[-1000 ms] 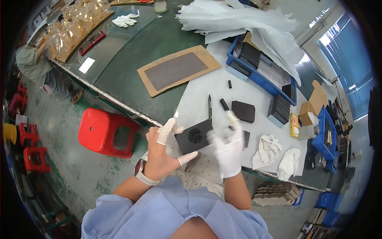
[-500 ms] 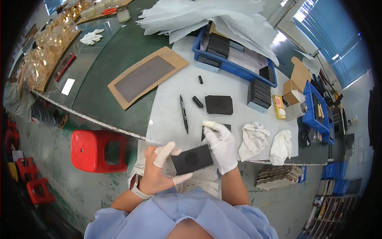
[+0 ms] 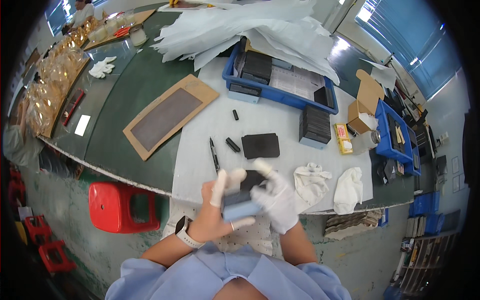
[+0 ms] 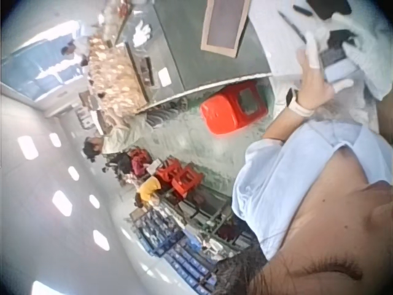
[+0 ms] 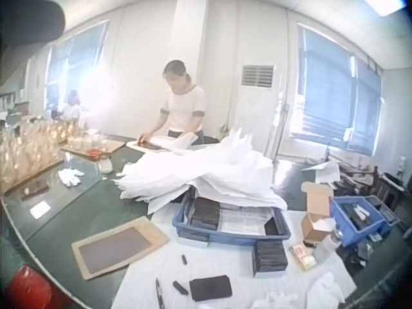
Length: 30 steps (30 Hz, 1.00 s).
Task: The person sits at a workbench in a factory setting, wearing white gloves. They pick up small black rectangular electronic devices from a blue bin, wipe them with a white cloth, and use a black marker to write on them. The person then places the cleaned and marked devices into a cardboard box.
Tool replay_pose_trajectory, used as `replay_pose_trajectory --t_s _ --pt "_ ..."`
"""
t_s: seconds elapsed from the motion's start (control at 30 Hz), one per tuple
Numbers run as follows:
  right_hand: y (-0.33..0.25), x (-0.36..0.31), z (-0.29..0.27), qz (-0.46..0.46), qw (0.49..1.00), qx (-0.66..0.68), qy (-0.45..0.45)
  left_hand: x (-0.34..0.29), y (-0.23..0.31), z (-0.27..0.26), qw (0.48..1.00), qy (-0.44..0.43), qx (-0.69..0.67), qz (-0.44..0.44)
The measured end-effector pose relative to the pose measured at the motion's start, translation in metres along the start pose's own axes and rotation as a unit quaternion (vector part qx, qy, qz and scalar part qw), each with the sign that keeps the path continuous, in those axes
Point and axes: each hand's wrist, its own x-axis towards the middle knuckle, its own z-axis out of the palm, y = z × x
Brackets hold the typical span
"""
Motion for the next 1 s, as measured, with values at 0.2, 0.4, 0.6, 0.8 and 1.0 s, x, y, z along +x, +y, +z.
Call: replay_pose_trajectory --t_s 0.2,0.4,0.6,0.8,1.0 --pt "-0.032 0.112 -0.054 -0.112 0.960 -0.227 0.120 0.073 -0.043 -0.017 0.991 0.076 0.087 -0.061" --pt "-0.024 0.193 -0.044 -0.119 0.913 -0.376 0.109 0.154 -0.121 -0.009 0.962 0.203 -0.117 -0.143" --pt "-0.009 0.216 -0.065 -0.183 0.804 -0.556 0.104 0.156 -0.135 -0.006 0.978 0.180 0.000 -0.106" --pt "0.001 0.221 -0.069 -0.208 0.749 -0.620 0.108 0.156 -0.124 -0.009 0.979 0.165 0.031 -0.112" --pt "0.002 0.226 -0.069 -0.227 0.710 -0.657 0.112 0.154 -0.126 -0.008 0.980 0.157 0.040 -0.114"
